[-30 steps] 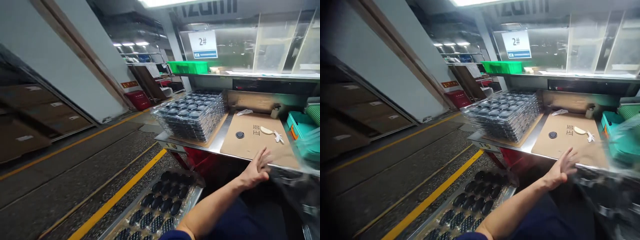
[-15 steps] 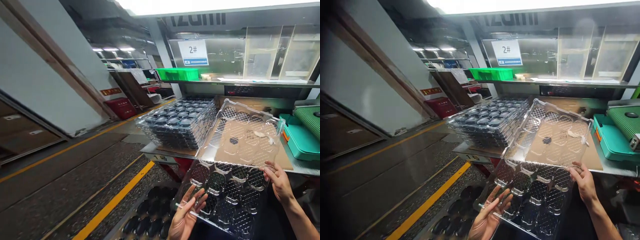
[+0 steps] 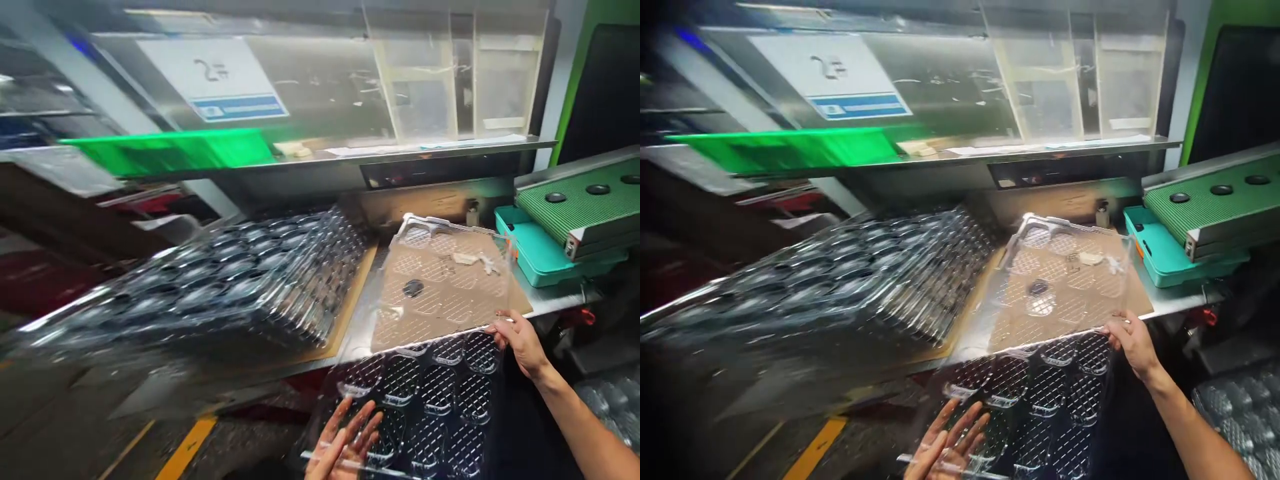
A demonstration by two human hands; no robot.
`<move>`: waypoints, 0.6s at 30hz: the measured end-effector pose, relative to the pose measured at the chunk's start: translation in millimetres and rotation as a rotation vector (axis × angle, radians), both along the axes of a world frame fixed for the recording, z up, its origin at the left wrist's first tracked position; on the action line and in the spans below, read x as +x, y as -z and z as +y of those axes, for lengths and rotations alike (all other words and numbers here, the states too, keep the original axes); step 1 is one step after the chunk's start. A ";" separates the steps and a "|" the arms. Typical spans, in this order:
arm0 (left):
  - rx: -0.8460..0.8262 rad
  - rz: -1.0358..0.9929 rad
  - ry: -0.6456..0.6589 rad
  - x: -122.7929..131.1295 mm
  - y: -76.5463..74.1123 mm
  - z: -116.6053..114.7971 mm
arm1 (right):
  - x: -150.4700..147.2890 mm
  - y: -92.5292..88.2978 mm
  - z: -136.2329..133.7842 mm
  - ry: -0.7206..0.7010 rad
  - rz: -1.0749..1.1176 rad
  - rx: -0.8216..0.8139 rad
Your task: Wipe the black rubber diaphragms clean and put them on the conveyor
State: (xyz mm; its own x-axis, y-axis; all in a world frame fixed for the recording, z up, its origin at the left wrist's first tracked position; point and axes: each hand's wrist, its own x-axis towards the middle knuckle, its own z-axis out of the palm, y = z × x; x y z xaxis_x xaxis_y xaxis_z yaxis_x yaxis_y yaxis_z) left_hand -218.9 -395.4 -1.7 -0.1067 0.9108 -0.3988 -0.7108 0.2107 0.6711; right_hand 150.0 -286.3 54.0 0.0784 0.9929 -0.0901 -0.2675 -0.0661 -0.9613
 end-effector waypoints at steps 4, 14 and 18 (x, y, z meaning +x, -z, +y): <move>0.159 0.062 0.031 21.3 -28.8 9.1 | 22.5 12.0 1.3 0.065 0.005 -0.051; 0.440 0.265 0.047 17.5 -58.1 24.6 | 32.1 27.6 38.2 0.018 0.081 -0.184; 0.435 0.366 0.011 7.3 -94.1 27.6 | 14.0 14.2 55.1 -0.014 0.081 -0.167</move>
